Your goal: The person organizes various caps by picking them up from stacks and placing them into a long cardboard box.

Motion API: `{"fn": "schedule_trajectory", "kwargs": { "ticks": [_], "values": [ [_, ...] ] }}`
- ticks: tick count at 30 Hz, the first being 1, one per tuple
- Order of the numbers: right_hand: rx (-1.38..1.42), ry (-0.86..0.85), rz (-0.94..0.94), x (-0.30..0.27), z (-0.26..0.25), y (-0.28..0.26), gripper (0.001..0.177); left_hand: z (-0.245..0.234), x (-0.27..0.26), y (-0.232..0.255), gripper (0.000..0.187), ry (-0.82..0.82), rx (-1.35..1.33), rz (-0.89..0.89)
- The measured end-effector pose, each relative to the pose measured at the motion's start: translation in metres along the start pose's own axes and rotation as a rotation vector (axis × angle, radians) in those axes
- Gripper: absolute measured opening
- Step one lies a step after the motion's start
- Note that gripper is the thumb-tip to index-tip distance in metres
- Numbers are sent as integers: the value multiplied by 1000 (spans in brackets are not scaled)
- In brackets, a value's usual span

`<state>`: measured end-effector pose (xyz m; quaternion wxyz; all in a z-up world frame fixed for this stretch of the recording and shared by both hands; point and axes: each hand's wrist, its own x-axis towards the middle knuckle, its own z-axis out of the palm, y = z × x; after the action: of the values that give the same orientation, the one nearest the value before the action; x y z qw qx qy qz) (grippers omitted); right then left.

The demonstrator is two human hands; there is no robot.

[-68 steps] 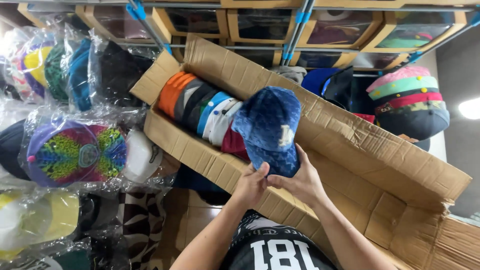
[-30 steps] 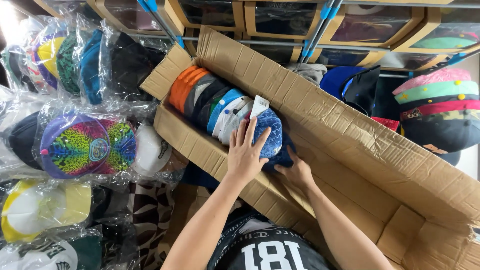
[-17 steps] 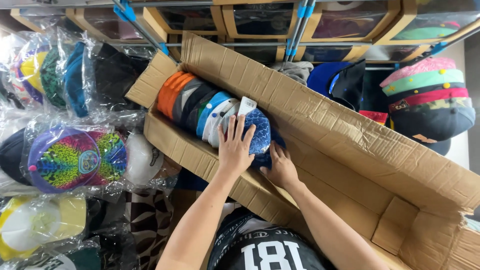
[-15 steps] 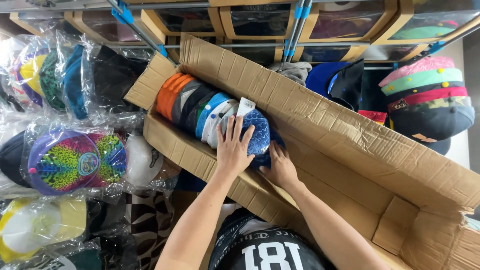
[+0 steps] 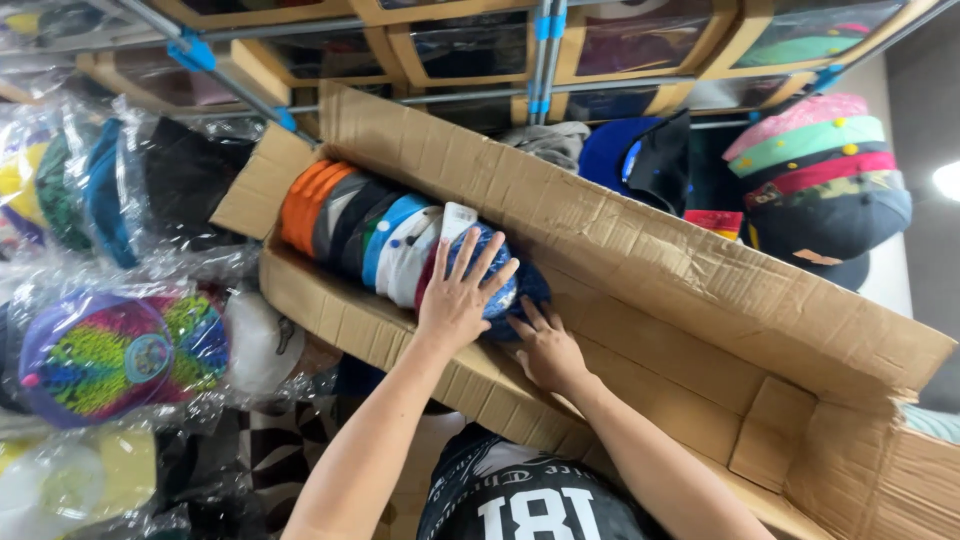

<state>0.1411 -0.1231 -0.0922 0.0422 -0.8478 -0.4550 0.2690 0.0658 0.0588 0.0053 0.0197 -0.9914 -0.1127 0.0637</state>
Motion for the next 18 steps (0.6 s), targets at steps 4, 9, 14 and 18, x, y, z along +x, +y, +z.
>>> {"fn": "schedule_trajectory", "kwargs": {
  "ticks": [4, 9, 14, 18],
  "values": [
    [169, 58, -46, -8, -3, 36, 52, 31, 9, -5, 117, -133, 57, 62],
    [358, 287, -28, -53, -74, 85, 39, 41, 9, -4, 105, -54, 66, 44],
    [301, 903, -5, -89, -129, 168, 18, -13, 4, 23, 108, -184, -11, -82],
    [200, 1090, 63, -92, -159, 281, 11, 19, -28, 62, 99, 80, -173, -76]
  ]
}}
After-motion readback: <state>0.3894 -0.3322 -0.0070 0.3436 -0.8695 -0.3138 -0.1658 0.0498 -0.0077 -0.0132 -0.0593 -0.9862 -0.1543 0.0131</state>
